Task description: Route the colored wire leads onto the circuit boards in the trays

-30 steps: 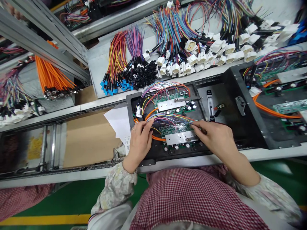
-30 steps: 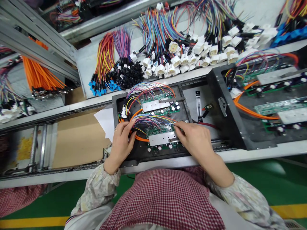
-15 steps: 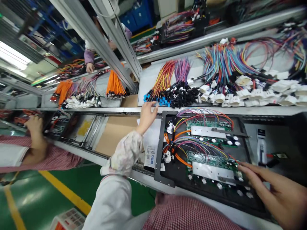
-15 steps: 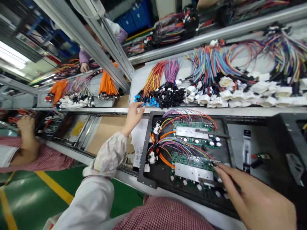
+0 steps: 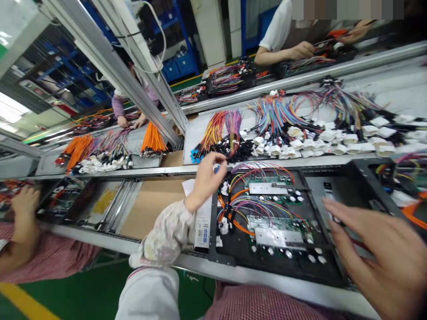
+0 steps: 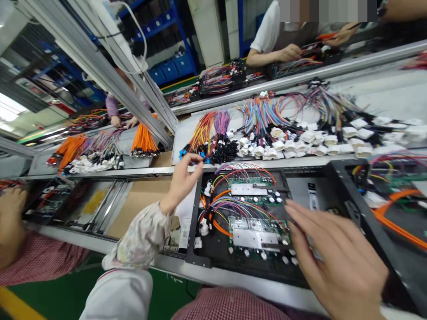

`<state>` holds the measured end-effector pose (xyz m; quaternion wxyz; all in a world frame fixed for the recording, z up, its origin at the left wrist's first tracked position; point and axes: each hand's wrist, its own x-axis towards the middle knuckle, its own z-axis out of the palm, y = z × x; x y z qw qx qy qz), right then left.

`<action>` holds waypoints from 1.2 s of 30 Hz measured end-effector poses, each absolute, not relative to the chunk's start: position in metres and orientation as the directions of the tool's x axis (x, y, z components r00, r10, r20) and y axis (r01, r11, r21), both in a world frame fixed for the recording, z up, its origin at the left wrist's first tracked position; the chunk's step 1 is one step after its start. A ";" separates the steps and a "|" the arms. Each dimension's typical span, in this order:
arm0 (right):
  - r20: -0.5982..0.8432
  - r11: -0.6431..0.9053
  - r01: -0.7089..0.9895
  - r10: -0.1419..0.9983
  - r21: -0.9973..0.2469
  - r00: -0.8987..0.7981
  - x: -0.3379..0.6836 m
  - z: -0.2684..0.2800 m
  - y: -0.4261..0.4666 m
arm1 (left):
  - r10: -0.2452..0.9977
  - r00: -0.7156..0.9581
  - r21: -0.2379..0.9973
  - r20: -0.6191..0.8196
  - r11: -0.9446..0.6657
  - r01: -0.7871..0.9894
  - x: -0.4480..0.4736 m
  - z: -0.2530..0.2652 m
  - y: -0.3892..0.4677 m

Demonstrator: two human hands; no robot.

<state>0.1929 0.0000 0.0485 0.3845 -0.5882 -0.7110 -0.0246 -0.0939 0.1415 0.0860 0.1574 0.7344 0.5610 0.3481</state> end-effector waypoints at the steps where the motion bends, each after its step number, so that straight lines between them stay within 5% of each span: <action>1: 0.662 0.409 0.848 0.743 -0.337 -0.095 0.186 0.063 0.004 | 0.880 0.279 0.645 0.385 -0.473 0.600 -0.079 0.093 0.117; 3: 0.737 0.529 0.829 0.631 -0.182 -0.240 0.176 0.086 0.008 | 0.783 0.469 0.710 0.408 -0.595 0.376 -0.057 0.101 0.072; 5: 0.714 0.636 0.761 0.590 -0.124 -0.377 0.172 0.098 0.006 | 0.791 0.504 0.863 0.346 -0.479 0.160 -0.047 0.100 0.036; 7: 0.664 0.680 0.709 0.619 -0.187 -0.420 0.173 0.100 -0.005 | 0.830 0.524 0.980 0.191 -0.193 -0.050 -0.044 0.090 0.014; 10: 0.517 0.607 0.659 0.774 -0.443 -0.365 0.178 0.093 -0.030 | 0.766 0.640 0.971 0.062 0.103 -0.217 -0.040 0.067 -0.005; 13: 0.204 0.430 0.604 0.890 -0.671 -0.407 0.178 0.081 -0.044 | 0.808 0.589 0.978 0.026 0.102 -0.184 -0.029 0.048 -0.014; 18: -0.110 0.149 0.627 0.928 -0.765 -0.355 0.182 0.056 -0.037 | 0.918 0.328 0.912 -0.222 0.315 -0.262 -0.025 0.034 -0.010; 24: -0.075 0.143 0.536 0.928 -0.832 -0.364 0.189 0.032 -0.023 | 0.953 0.243 0.959 -0.183 0.228 -0.169 -0.038 0.029 0.003; 30: -0.336 -0.153 0.412 0.844 -0.898 -0.419 0.172 0.031 -0.020 | 0.951 0.263 0.974 -0.164 0.198 -0.108 -0.037 0.031 0.005; 36: -0.211 0.036 0.611 0.921 -0.791 -0.327 0.192 0.027 -0.016 | 0.976 0.175 0.982 -0.130 0.151 -0.116 -0.048 0.030 0.009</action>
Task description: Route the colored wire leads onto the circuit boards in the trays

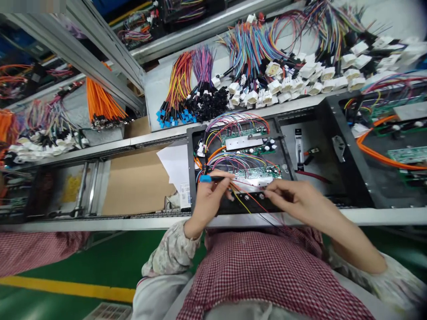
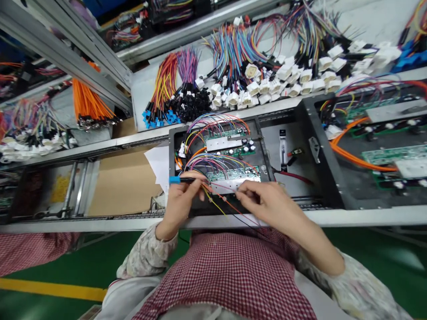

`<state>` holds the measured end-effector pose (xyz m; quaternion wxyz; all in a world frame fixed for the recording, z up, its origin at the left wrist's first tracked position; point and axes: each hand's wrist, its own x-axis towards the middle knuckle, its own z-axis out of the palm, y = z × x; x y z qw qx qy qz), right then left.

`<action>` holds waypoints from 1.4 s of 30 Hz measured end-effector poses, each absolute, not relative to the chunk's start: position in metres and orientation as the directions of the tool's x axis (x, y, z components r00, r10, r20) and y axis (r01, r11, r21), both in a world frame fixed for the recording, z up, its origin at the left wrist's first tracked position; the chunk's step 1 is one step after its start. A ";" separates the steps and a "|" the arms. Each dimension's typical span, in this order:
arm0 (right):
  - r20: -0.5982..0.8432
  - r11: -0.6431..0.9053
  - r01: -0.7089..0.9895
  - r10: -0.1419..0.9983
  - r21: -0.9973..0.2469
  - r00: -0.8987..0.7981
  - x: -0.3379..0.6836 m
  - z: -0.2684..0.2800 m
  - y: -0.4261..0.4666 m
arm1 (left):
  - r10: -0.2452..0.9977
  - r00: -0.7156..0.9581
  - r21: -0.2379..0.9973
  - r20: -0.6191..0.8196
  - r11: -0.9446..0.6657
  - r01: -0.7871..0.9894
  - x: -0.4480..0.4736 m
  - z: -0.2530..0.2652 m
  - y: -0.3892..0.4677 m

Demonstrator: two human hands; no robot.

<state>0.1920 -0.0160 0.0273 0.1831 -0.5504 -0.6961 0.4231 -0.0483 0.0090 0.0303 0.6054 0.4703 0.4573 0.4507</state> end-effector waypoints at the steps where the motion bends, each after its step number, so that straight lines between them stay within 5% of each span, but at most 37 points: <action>1: -0.176 0.051 0.695 0.952 -0.717 -0.251 0.202 0.026 -0.015 | 0.983 0.132 0.980 -0.128 0.146 -0.134 -0.052 0.030 0.011; 5: 0.089 -0.101 0.909 0.985 -0.405 0.149 0.231 0.025 -0.013 | 0.989 0.031 0.959 -0.148 0.151 -0.242 -0.061 0.031 0.017; 9: 0.223 0.051 0.825 0.970 -0.563 0.092 0.228 0.017 -0.014 | 0.988 0.033 0.949 -0.149 0.152 -0.277 -0.056 0.033 0.018; 26: -0.050 -0.114 0.763 0.993 -0.637 0.107 0.218 -0.002 -0.010 | 0.979 0.026 0.928 -0.200 0.198 -0.316 -0.051 0.040 0.017; 33: 0.096 -0.076 0.788 0.981 -0.611 0.169 0.212 0.019 -0.023 | 0.975 -0.008 0.930 -0.223 0.210 -0.302 -0.050 0.041 0.016; 42: 0.027 -0.100 0.772 0.988 -0.627 0.150 0.217 -0.003 -0.004 | 0.980 0.021 0.937 -0.195 0.193 -0.290 -0.049 0.043 0.016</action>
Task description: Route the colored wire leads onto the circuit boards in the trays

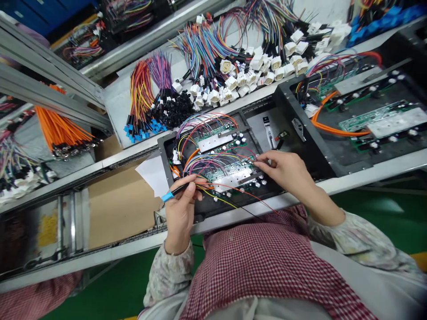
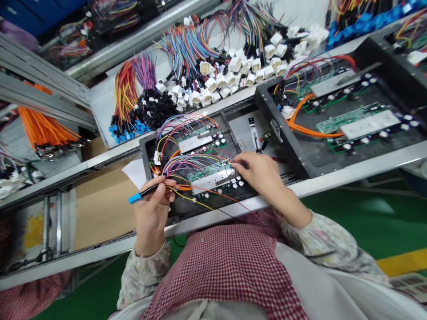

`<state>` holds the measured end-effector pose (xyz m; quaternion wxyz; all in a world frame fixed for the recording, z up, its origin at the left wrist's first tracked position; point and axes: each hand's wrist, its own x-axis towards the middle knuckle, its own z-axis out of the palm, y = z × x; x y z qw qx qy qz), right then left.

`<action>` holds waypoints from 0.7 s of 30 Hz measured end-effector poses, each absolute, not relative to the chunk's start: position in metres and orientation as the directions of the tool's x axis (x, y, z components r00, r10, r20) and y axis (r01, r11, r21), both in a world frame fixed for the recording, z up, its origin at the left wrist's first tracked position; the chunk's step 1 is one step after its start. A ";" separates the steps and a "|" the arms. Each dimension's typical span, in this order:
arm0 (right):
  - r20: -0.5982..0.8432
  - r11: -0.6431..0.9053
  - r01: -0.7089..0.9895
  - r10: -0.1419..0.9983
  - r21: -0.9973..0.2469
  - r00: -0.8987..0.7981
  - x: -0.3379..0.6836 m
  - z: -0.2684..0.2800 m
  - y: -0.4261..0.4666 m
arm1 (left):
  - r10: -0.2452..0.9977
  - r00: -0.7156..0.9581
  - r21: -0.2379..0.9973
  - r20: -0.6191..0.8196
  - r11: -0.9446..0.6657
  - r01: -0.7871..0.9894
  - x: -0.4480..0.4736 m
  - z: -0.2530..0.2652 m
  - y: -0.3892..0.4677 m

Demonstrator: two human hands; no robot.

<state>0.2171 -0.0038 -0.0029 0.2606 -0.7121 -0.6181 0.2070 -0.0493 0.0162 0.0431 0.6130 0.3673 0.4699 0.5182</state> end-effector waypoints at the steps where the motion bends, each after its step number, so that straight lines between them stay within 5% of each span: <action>1: 0.021 -0.092 0.771 0.991 -0.630 0.135 0.217 -0.005 -0.001 | 0.981 0.019 0.939 -0.192 0.189 -0.286 -0.050 0.043 0.016; 17: 0.070 -0.173 0.793 0.963 -0.585 0.262 0.211 0.002 -0.008 | 0.982 0.011 0.947 -0.190 0.186 -0.261 -0.051 0.041 0.014; 21: 0.054 0.034 0.795 0.999 -0.605 -0.002 0.195 0.018 -0.028 | 0.982 0.003 0.948 -0.190 0.185 -0.258 -0.051 0.041 0.014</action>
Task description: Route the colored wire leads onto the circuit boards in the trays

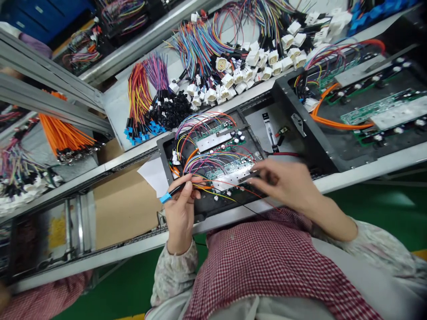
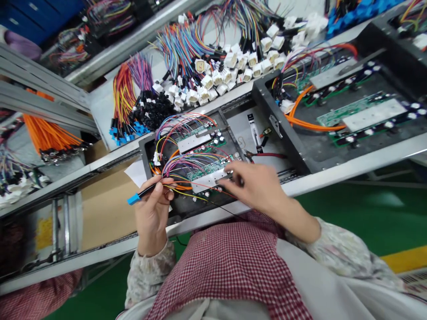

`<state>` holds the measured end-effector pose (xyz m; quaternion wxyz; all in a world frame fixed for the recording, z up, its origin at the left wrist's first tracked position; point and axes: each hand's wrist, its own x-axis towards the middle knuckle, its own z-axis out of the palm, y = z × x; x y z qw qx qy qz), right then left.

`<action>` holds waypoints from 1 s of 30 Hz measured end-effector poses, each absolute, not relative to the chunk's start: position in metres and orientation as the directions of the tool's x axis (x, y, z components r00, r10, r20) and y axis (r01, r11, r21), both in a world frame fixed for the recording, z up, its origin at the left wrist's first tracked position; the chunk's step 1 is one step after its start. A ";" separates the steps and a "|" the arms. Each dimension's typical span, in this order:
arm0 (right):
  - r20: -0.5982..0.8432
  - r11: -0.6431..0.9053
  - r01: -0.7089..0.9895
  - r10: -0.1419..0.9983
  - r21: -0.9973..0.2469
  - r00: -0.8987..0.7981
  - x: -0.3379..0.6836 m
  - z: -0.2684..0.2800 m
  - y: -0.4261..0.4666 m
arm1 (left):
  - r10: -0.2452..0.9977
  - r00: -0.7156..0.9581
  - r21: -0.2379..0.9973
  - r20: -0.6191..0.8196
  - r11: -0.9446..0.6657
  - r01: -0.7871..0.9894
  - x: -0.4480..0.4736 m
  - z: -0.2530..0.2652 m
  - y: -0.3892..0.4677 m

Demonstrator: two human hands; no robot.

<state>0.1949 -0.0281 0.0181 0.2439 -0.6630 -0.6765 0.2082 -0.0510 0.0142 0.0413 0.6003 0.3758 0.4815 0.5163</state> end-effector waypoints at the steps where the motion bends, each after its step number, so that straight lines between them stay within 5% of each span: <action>1: 0.023 0.116 0.794 0.992 -0.597 -0.127 0.192 0.020 -0.032 | 0.982 -0.004 0.949 -0.189 0.182 -0.259 -0.051 0.041 0.015; 3: -0.001 0.202 0.820 0.971 -0.535 -0.240 0.194 0.021 -0.036 | 0.982 -0.020 0.949 -0.186 0.175 -0.262 -0.053 0.041 0.016; 6: 0.123 0.033 0.911 0.992 -0.410 0.020 0.211 0.018 -0.030 | 0.983 -0.061 0.951 -0.173 0.150 -0.269 -0.056 0.040 0.018; 9: 0.193 -0.076 0.898 0.965 -0.434 0.175 0.228 0.011 -0.020 | 0.977 -0.100 0.950 -0.188 0.155 -0.272 -0.059 0.038 0.018; 25: 0.173 -0.010 0.923 0.981 -0.384 0.083 0.229 -0.011 -0.011 | 0.970 -0.127 0.950 -0.207 0.168 -0.265 -0.062 0.033 0.015; 30: 0.215 0.108 0.860 0.977 -0.499 0.002 0.201 0.007 -0.035 | 0.970 -0.137 0.956 -0.199 0.162 -0.244 -0.063 0.033 0.014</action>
